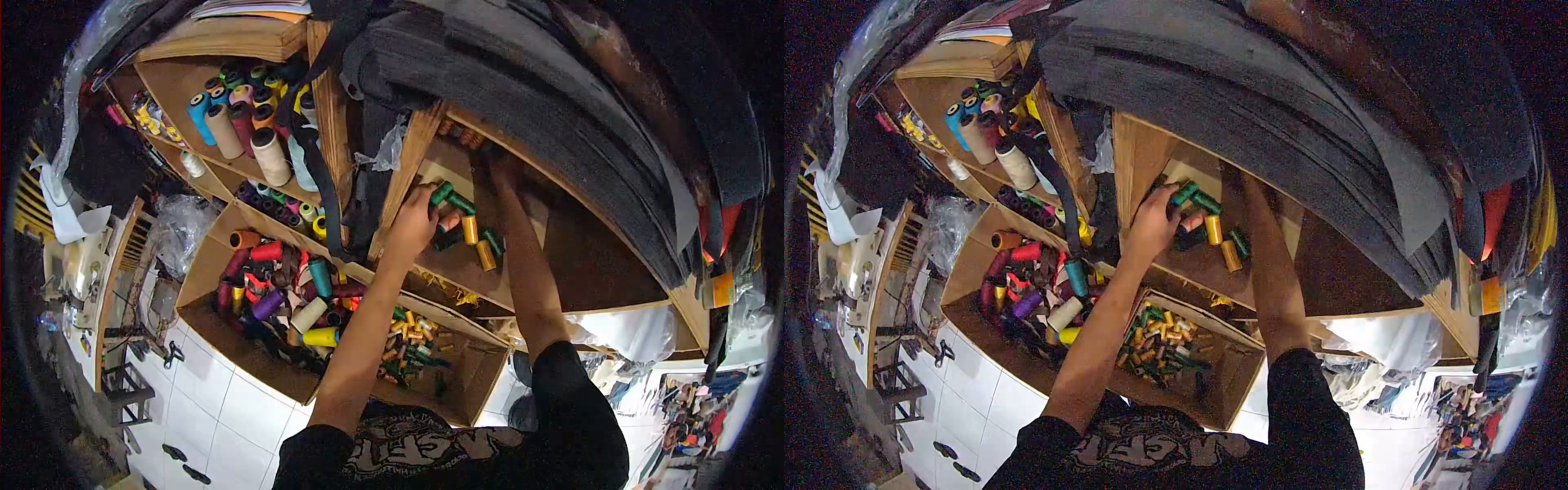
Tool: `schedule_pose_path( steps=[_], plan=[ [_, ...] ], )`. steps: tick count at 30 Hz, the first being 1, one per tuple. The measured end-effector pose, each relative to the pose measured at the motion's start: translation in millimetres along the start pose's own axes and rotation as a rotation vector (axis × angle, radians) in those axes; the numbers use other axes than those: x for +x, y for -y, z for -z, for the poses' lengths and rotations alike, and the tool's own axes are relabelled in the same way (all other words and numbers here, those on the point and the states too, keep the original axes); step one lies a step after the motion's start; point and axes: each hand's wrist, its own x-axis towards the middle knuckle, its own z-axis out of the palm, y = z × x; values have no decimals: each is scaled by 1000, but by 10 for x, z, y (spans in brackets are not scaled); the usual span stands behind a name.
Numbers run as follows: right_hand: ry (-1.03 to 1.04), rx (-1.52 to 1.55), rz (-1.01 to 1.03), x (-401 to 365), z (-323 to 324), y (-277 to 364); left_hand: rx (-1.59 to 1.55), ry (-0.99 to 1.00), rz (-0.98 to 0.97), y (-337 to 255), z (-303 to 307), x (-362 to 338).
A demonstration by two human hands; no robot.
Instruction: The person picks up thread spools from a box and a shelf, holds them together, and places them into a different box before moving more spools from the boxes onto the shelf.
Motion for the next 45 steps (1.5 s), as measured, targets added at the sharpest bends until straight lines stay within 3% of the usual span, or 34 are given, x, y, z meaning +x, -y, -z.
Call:
schedule_pose_path(
  steps=[12, 19, 22, 25, 28, 31, 32, 35, 37, 41, 42, 45],
  plan=[
    [-23, 27, -34, 39, -24, 10, 3, 74, 66, -148, 105, -9],
    [-18, 92, -2, 10, 9, -67, 21, 33, 12, -94, 65, -11],
    [14, 346, 131, -160, 101, -124, 13, 21, 9, -91, 69, 3],
    [323, 742, 322, -467, 403, 41, 19, -11, -44, 22, 3, -15],
    [671, 655, 455, -704, 816, 399, 44, -34, -2, -49, 10, -22],
    [497, 354, 690, -897, 891, 593, -2, 108, 206, -299, 197, 19],
    [377, 272, 773, -947, 899, 621, -1, 33, 150, -296, 186, 12],
    [582, 413, 474, -959, 966, 687, -32, -66, 54, -251, 122, 8],
    [492, 675, 309, -887, 749, 522, 14, -38, 71, -248, 123, 14],
    [231, 696, 195, -727, 819, 272, 46, 18, 137, -218, 103, 23],
    [339, 991, 90, -597, 529, 22, 22, 39, 167, -265, 131, 25],
    [129, 767, 147, -349, 273, -291, 17, 68, 208, -257, 125, 26]
  ],
)
